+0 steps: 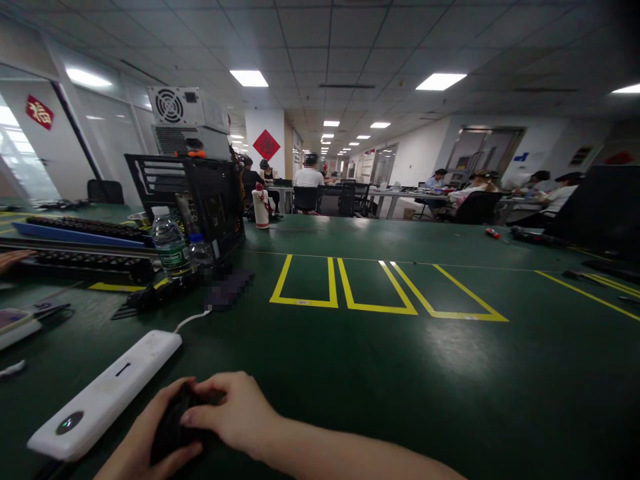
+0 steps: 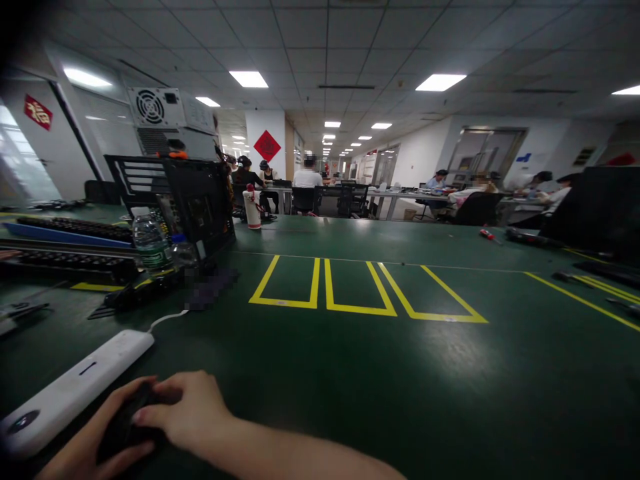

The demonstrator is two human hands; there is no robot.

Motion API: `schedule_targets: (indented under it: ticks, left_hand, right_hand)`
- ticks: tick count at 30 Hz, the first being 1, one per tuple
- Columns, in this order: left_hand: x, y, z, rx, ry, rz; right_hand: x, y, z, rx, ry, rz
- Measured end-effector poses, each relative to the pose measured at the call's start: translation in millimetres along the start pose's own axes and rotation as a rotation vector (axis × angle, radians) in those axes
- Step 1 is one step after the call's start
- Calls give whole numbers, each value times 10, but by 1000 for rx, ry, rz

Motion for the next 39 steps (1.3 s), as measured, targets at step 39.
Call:
schedule_targets:
  ticks: [39]
  left_hand:
    - [-1853,1286,-1321,316,-315,-673]
  right_hand:
    - [618,144,2258,-114,498,99]
Point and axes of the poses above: each hand's wrist, its own x-axis away from the middle knuckle, its own z-axis out of the back of the hand, y = z × x, the point moved 2 cm from there along -x, towards the middle knuckle, and after that the axes turned 12 degrees about -z, right-handed, at the moved point
